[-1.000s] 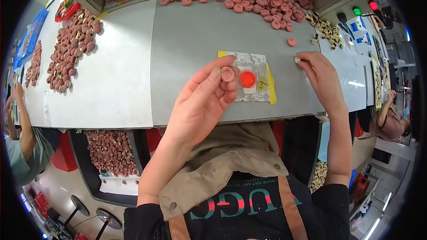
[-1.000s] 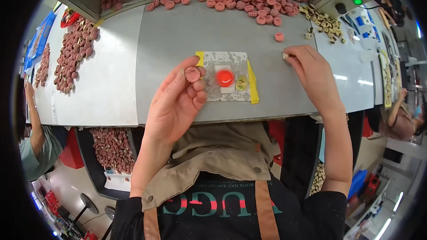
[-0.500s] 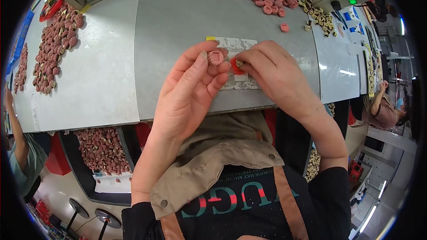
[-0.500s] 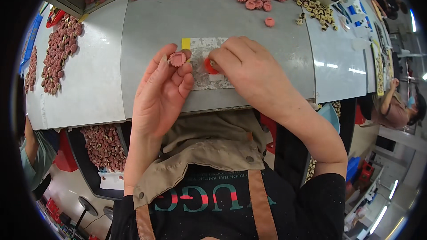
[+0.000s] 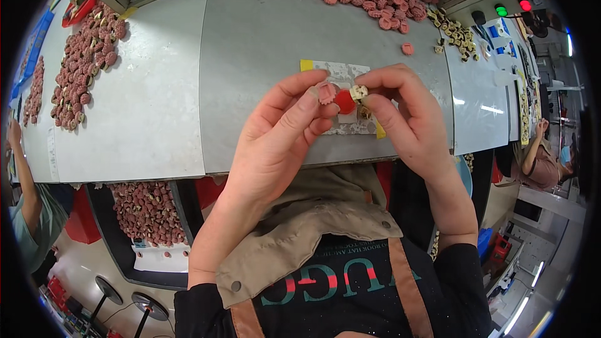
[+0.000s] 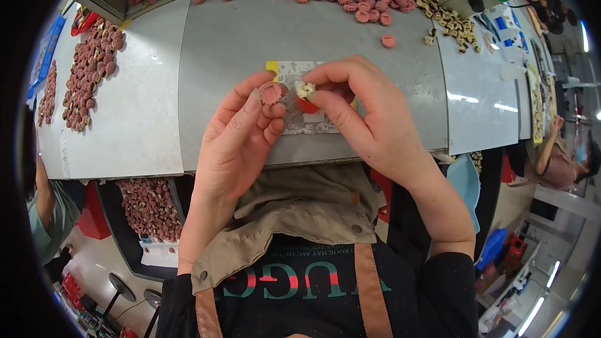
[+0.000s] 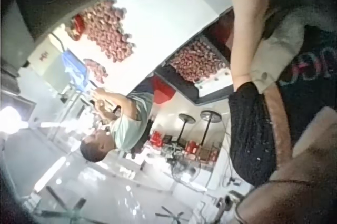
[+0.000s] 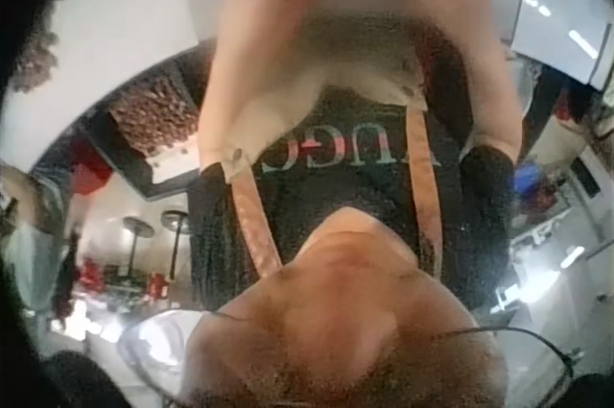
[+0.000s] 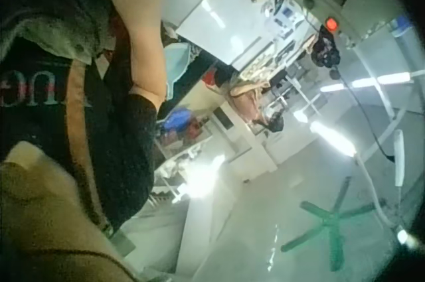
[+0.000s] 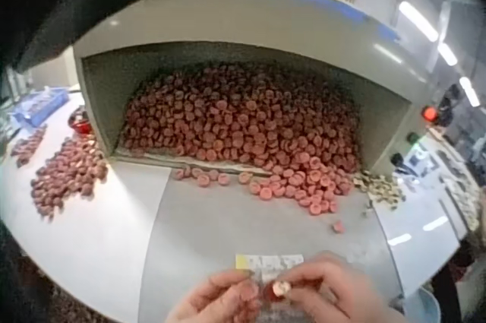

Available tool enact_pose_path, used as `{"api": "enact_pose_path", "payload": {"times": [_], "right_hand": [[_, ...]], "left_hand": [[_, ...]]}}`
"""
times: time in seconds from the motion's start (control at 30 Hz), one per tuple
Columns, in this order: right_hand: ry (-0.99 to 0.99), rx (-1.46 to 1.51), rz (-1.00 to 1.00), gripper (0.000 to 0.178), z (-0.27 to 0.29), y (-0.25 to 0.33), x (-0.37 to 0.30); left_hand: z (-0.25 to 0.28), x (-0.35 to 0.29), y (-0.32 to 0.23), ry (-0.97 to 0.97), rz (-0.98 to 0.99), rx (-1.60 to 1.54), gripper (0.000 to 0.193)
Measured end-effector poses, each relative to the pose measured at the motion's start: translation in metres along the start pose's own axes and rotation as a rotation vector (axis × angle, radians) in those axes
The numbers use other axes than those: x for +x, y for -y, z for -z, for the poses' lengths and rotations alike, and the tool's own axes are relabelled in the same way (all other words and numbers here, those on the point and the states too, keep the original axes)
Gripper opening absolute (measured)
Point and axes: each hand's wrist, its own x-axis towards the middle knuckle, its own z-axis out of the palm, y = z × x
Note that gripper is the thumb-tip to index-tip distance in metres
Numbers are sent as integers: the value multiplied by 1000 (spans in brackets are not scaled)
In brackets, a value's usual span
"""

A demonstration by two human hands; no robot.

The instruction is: The person trims the nozzle of a squeeze bottle with pliers, dispenses glue into a cap, and assembles toy figurines by dipping small figure pieces into the glue and pressing them into outer shell parts by hand.

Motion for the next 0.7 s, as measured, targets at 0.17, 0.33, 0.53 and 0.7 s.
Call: {"api": "enact_pose_path", "payload": {"times": [0.17,0.33,0.53,0.7], "right_hand": [[-7,-16,227,19,-6,10,13],[-18,-294,450,17,-9,8,12],[13,258,0,16,-18,1,2],[-38,262,65,18,-26,-6,-1]], "left_hand": [[1,2,2,37,-11,64,31],[-2,2,8,-3,-72,39,27],[-8,-3,14,-71,-228,212,26],[-8,-2,14,-92,-205,195,29]]}}
